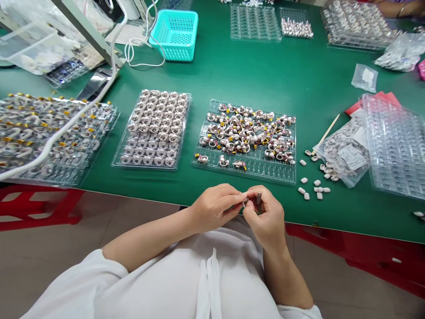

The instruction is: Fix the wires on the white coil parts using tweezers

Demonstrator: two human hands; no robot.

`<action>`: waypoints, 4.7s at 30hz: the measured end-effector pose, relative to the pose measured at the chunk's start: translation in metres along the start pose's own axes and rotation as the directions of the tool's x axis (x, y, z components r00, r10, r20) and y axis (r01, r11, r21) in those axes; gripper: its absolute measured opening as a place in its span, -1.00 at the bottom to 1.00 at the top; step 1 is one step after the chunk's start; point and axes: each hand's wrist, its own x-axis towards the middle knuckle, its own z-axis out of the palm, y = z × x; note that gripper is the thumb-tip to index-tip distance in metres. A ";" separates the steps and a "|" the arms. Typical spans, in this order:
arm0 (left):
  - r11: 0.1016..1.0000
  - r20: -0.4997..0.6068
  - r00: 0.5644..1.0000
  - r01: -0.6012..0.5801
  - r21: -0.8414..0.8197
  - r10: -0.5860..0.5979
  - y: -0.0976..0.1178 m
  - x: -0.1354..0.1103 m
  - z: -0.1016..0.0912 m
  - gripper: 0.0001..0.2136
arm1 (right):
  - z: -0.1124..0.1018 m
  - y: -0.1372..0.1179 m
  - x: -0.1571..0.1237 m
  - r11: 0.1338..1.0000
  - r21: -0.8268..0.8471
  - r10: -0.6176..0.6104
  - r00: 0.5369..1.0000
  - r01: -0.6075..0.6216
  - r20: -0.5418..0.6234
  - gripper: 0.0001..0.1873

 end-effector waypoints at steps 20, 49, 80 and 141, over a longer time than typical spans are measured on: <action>0.154 0.453 0.548 0.739 -0.655 -0.703 0.008 0.018 -0.011 -0.74 | -0.022 0.020 0.000 0.980 0.196 -0.040 0.991 0.013 0.131 -0.68; -0.092 0.704 0.412 0.825 -0.558 -0.578 -0.002 0.015 -0.006 -0.75 | -0.012 0.022 0.000 0.993 0.014 -0.122 0.972 0.121 0.202 -0.73; -0.296 0.601 0.377 0.614 -0.732 -0.705 0.008 0.021 0.002 -0.72 | 0.010 0.024 -0.009 0.984 0.050 -0.156 0.968 0.169 -0.196 -0.79; 0.228 0.339 0.547 0.724 -0.651 -0.765 0.026 0.022 -0.001 -0.71 | 0.009 0.027 -0.010 0.926 0.377 0.020 0.993 0.025 -0.115 -0.90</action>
